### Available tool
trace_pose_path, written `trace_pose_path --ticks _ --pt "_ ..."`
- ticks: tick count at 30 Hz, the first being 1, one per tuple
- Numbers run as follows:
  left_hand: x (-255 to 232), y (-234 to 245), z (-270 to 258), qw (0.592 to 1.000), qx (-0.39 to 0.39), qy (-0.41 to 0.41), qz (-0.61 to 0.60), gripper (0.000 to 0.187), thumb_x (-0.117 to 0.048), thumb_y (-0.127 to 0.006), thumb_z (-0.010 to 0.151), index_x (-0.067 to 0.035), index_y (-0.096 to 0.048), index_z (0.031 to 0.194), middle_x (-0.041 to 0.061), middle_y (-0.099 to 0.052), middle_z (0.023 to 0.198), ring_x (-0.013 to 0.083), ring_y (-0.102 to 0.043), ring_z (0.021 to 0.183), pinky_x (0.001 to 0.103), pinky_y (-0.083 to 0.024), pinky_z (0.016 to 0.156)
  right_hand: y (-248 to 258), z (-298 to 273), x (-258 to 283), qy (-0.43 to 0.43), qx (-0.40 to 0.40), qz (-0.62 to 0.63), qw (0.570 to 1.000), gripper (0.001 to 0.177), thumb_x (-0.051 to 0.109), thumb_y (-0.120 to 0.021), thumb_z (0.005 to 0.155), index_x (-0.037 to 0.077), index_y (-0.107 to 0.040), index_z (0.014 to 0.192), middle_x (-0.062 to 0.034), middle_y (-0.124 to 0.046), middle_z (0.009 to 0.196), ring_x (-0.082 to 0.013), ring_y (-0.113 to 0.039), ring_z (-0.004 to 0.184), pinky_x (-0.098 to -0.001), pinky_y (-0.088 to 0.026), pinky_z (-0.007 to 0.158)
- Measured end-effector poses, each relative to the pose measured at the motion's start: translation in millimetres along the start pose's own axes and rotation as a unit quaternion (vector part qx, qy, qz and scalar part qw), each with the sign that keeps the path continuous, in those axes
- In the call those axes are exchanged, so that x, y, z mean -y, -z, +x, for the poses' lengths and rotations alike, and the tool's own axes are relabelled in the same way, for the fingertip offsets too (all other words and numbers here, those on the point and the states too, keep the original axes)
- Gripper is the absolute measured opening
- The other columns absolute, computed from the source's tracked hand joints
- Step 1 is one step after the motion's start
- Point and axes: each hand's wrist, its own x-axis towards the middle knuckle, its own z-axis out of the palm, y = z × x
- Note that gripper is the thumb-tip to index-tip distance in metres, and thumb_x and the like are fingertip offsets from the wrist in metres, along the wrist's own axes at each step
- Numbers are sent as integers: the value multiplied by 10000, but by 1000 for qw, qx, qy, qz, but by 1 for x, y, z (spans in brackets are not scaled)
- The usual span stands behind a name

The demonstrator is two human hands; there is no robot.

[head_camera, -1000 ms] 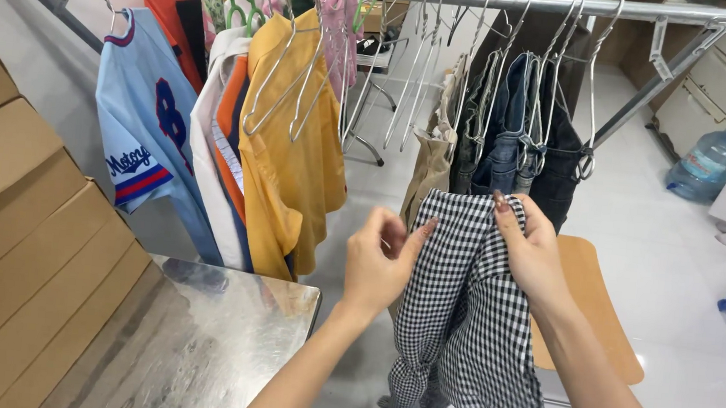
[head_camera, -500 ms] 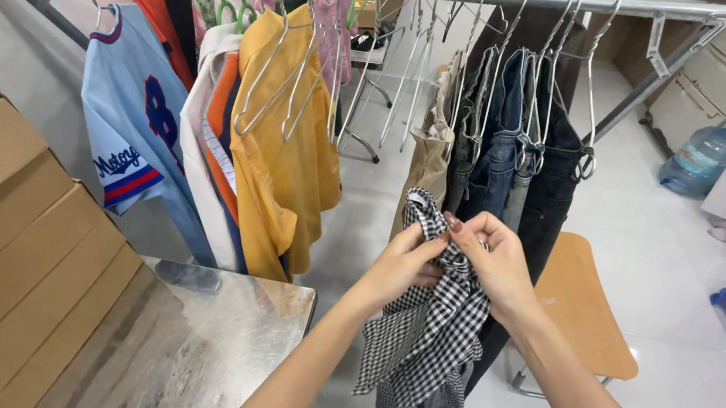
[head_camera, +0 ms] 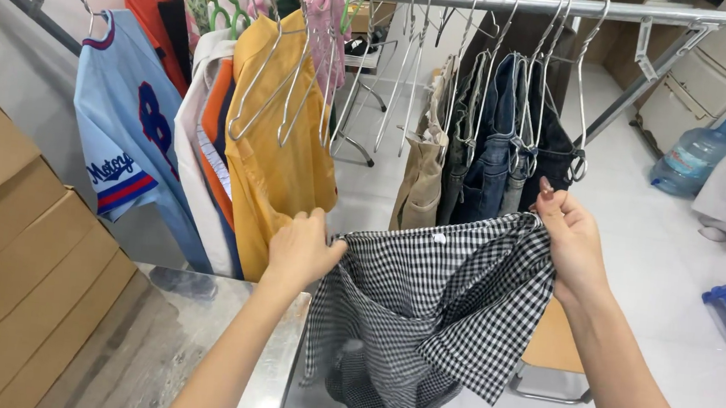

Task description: Hanging various clothing items including jeans and shirts onto a metal rack using wire hangers.

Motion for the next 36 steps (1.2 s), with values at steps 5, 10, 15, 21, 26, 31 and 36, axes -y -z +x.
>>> trace_pose_path --ticks 5,10,15,21,26,31,36 --pt "10 5 10 955 -18 74 -286 181 -165 -630 937 -70 -651 1089 232 -758 1026 443 -771 882 527 -655 749 7 0 0 8 19 -5 1000 310 342 -657 1190 117 -603 984 -21 -678 743 -93 -717 617 -204 -592 591" --pt "14 6 31 781 -53 107 -613 207 -36 -517 1051 14 -492 1250 202 -694 1029 362 -774 733 512 -700 656 -51 -57 72 54 109 -140 983 272 1 -718 989 8 -674 1257 -13 -619 673 -61 -615 599 -188 -542 649" --pt "29 34 22 925 -74 -75 -365 353 -12 -774 863 -146 -681 1176 12 -624 594 137 -571 586 291 -524 587 -31 -34 66 181 31 -400 898 110 206 -867 1012 113 -809 1015 -51 -661 667 -129 -575 676 -287 -475 648" --pt "6 63 -6 923 33 -181 -337 193 -249 -847 943 -174 -790 1112 -63 -416 533 61 -339 524 246 -287 577 -27 -11 50 43 24 -312 949 206 146 -649 1115 26 -780 1011 -65 -806 1136 -147 -714 1095 -301 -542 919" --pt "11 54 3 912 -125 -132 -369 125 -205 -741 1021 -133 -841 1046 -41 -693 773 56 -525 666 244 -409 621 -44 -9 52 -23 280 -406 870 350 284 -689 1044 44 -774 804 -5 -631 716 -120 -536 668 -318 -406 627" --pt "4 40 14 914 -218 -90 -331 72 -240 -770 1019 -276 -823 1051 8 -532 518 135 -571 537 275 -504 581 -146 -7 60 -1 273 -390 879 136 81 -713 946 43 -838 981 -173 -837 734 -227 -718 695 -372 -595 676" --pt "3 37 16 916 -224 -85 -322 74 -281 -714 1057 -223 -757 1042 62 -832 838 264 -818 805 342 -640 731 -268 19 33 121 186 -145 964 260 -5 -632 1019 25 -769 1237 -246 -799 1042 -295 -810 930 -404 -702 746"
